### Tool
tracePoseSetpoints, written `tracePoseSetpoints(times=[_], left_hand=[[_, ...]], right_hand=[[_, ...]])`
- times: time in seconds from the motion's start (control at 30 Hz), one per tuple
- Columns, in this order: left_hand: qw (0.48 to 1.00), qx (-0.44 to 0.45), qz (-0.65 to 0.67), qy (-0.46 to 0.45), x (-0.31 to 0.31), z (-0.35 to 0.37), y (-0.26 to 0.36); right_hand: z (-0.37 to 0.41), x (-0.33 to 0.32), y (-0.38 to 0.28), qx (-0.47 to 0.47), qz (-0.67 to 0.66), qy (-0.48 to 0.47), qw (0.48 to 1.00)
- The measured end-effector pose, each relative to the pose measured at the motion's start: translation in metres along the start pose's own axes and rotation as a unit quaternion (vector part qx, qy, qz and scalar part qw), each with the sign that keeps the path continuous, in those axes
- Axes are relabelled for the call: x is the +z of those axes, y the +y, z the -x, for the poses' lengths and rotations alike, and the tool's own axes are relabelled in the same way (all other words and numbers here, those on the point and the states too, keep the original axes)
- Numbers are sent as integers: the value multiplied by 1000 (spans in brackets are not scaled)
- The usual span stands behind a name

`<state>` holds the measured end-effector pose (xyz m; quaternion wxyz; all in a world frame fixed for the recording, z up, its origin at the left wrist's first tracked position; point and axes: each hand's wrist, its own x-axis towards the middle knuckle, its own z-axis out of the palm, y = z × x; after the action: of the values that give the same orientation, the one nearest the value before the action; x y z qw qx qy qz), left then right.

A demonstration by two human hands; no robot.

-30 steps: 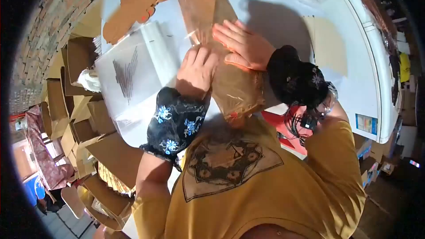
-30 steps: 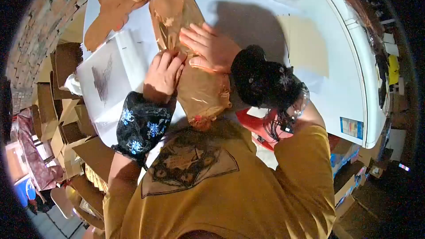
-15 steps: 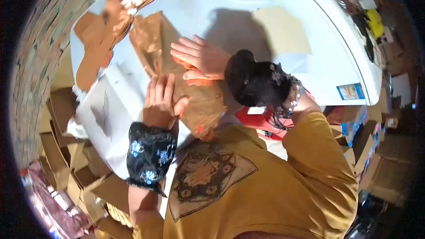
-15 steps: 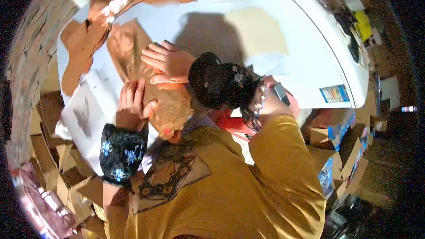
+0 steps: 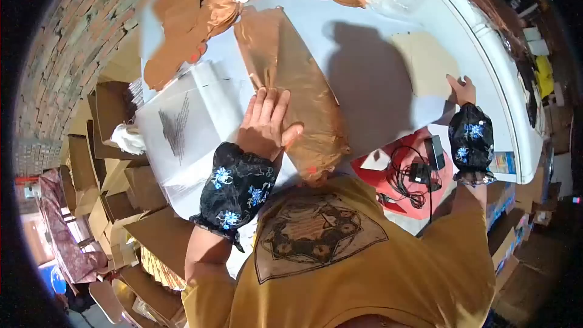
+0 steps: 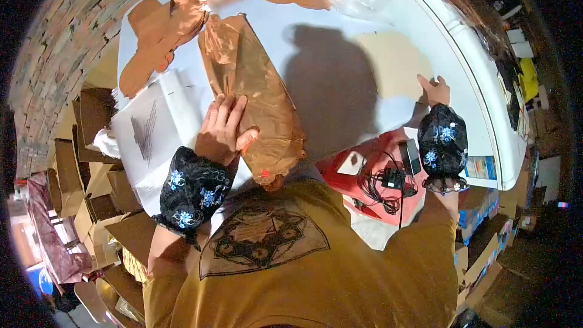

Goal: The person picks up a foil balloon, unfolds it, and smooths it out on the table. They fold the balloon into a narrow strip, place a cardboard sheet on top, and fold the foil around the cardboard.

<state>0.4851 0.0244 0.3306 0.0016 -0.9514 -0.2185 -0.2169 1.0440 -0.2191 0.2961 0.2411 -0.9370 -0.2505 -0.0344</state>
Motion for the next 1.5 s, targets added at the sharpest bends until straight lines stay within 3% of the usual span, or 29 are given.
tracePoseSetpoints(times=[0.23, 0.3, 0.37, 0.4, 0.5, 0.57, 0.67, 0.8, 0.83, 0.9, 0.97, 1.03, 1.13, 1.2, 1.3, 1.33, 1.43, 1.5], left_hand=[[999, -2, 33, -4, -3, -1, -1], [999, -9, 43, -13, -2, -2, 0], [998, -14, 55, -36, -3, -3, 2], [999, 4, 32, -36, -1, -3, 1], [999, 3, 16, -29, 5, 1, -3], [1000, 11, 27, 0, 9, 1, -5], [1000, 6, 24, 0, 10, 0, -3], [999, -3, 42, -25, 5, 0, -1], [998, -14, 46, -42, 4, 1, -2], [999, -8, 40, -21, 0, -1, -1], [998, -23, 45, -22, -2, 0, 0], [1000, -8, 15, 5, 2, 1, -1], [999, 6, 24, 23, 4, 2, -5], [997, -3, 72, 5, -7, -2, -1], [992, -43, 120, -13, -6, 0, -2], [991, -61, 119, -19, -8, 0, 1], [993, -48, 108, -12, -13, -2, 2], [994, -62, 85, -36, -7, 2, 3]], right_hand=[[-19, 20, 39, 52, -102, 95, 989], [-15, 24, 46, 24, -101, 86, 991], [-11, 25, 47, 54, -229, 87, 968], [15, -1, 0, 87, -262, 61, 959], [-11, 12, 44, 90, -223, 28, 970], [7, -6, 18, 120, -221, 32, 967], [25, -27, -4, 115, -204, 92, 968], [4, -30, 47, 54, -322, 159, 932], [11, -37, 27, 18, -325, 144, 934], [39, -48, -54, 69, -606, 14, 792], [60, -35, -128, 55, -581, -50, 811], [73, 12, -175, -80, -436, -89, 892], [95, 104, -246, -188, -331, -176, 908], [122, 97, -308, -189, -259, -285, 903], [141, 109, -335, -337, -65, -84, 935], [144, 104, -340, -426, -73, 32, 901], [155, 104, -364, -523, -239, -158, 803], [159, 118, -367, -625, -214, -122, 741]])
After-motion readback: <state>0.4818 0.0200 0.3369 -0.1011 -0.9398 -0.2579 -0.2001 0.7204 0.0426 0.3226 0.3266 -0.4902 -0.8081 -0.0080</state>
